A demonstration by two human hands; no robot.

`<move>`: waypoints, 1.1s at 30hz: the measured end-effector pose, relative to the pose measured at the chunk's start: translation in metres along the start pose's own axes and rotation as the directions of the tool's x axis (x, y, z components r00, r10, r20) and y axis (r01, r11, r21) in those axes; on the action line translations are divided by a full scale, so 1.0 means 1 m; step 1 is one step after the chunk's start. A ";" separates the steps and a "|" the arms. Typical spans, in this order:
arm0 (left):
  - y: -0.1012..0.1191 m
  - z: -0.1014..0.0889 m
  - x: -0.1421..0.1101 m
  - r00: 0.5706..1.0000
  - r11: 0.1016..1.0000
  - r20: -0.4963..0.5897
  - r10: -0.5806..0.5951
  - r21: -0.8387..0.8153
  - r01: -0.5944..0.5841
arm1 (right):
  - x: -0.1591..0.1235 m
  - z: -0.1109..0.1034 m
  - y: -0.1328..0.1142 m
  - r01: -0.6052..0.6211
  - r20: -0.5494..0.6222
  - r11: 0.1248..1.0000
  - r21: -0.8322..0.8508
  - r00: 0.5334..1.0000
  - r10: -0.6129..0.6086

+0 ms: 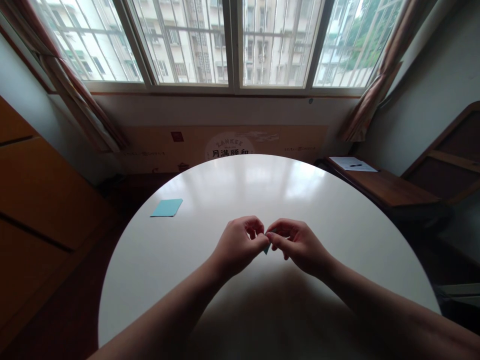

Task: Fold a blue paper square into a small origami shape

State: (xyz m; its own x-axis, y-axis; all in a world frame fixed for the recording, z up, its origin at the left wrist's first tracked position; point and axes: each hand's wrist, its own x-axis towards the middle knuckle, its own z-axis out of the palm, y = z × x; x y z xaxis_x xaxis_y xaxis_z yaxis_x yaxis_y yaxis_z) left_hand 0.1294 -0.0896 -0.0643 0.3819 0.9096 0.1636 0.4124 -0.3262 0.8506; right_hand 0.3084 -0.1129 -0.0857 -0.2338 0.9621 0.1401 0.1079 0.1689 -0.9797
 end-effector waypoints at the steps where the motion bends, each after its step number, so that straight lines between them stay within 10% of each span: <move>1: 0.001 0.000 0.000 1.000 1.000 -0.002 -0.001 0.005 0.001 | 0.000 0.000 -0.001 0.017 -0.012 1.000 -0.009 1.000 -0.017; 15: -0.004 -0.015 0.004 0.999 0.999 -0.040 -0.026 0.044 0.028 | 0.001 -0.016 0.001 0.014 -0.169 1.000 0.013 0.985 -0.012; 33: -0.004 -0.001 0.005 0.987 0.864 0.021 -0.162 -0.479 0.152 | 0.001 -0.006 0.004 0.058 -0.083 0.960 0.274 0.996 -0.037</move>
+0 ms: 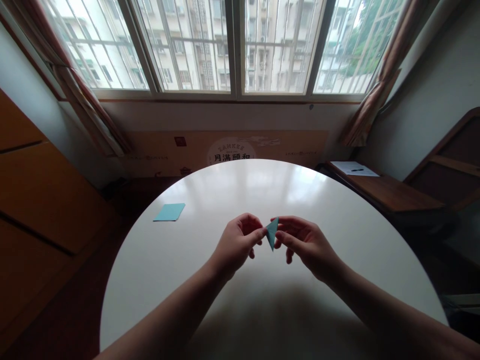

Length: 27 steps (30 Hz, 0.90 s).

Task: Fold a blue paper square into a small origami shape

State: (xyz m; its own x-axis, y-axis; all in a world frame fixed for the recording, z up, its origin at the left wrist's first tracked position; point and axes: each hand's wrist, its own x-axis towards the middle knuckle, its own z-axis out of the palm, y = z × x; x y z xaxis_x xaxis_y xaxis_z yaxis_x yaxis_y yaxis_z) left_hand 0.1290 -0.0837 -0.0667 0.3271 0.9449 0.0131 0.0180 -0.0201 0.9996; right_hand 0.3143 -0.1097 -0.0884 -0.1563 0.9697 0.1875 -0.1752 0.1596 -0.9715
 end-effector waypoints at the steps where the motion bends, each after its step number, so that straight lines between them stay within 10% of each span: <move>1: 0.000 0.000 0.000 1.000 0.999 0.006 0.016 0.028 -0.016 | 0.000 0.000 0.001 0.003 0.002 1.000 0.000 1.000 -0.003; 10: 0.006 -0.004 -0.004 0.980 0.949 0.154 0.124 0.269 -0.162 | 0.000 -0.004 0.002 0.025 0.052 1.000 0.012 0.998 -0.026; 27: 0.011 -0.005 -0.006 0.944 0.977 0.308 0.118 0.135 -0.166 | -0.002 -0.004 -0.005 0.073 0.114 0.995 0.065 0.990 -0.080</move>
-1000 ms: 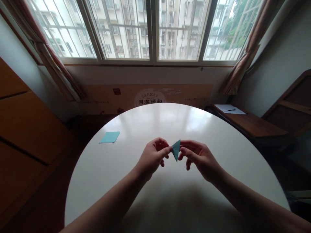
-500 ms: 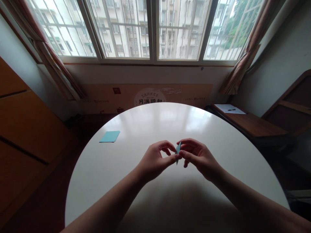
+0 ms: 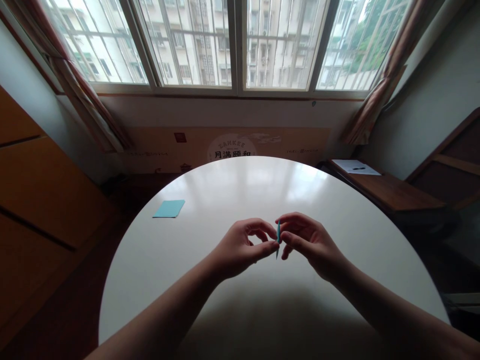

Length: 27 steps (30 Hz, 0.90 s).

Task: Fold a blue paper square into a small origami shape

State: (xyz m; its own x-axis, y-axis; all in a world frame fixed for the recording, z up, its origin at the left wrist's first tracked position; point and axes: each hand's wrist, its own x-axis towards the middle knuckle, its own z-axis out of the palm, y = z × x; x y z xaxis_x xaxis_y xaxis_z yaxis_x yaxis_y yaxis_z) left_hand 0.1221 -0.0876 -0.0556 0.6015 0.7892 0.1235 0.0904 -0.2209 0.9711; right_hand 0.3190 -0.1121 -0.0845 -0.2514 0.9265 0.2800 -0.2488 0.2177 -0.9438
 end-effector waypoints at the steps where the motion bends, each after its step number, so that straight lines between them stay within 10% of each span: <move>1: -0.001 0.000 0.000 1.000 1.000 0.006 -0.004 -0.020 0.005 | 0.000 0.000 0.000 -0.002 0.002 1.000 0.009 1.000 0.002; 27: -0.004 0.002 -0.002 0.966 0.989 -0.216 0.140 0.081 -0.125 | 0.003 0.000 0.006 -0.127 -0.127 0.991 0.036 0.983 0.131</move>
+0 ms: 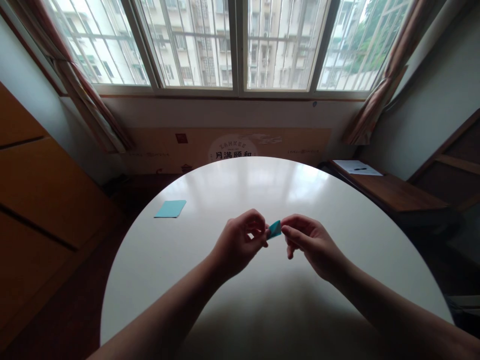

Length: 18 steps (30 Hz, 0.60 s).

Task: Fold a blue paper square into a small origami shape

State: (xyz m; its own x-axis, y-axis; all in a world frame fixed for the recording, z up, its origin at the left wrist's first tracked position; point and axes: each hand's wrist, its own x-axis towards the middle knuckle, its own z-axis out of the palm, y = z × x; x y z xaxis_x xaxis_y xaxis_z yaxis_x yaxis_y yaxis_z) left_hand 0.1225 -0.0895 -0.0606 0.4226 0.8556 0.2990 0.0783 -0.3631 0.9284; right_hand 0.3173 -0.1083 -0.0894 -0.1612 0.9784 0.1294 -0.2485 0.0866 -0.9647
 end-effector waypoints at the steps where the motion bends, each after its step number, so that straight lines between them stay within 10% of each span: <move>1: 0.000 -0.001 0.000 1.000 1.000 -0.012 0.017 0.023 -0.017 | 0.000 0.000 0.000 -0.032 -0.010 0.999 0.016 0.999 0.032; 18: -0.003 0.000 0.000 0.999 0.998 -0.009 0.054 0.032 -0.053 | 0.001 0.005 0.000 -0.059 -0.050 0.997 -0.055 0.997 0.056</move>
State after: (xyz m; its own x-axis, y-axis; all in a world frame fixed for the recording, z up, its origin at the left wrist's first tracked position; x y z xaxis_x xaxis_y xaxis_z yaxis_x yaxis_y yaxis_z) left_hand 0.1221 -0.0883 -0.0633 0.4183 0.8381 0.3503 0.0845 -0.4199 0.9036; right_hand 0.3125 -0.1078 -0.0886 -0.1269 0.9899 0.0637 -0.1857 0.0394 -0.9818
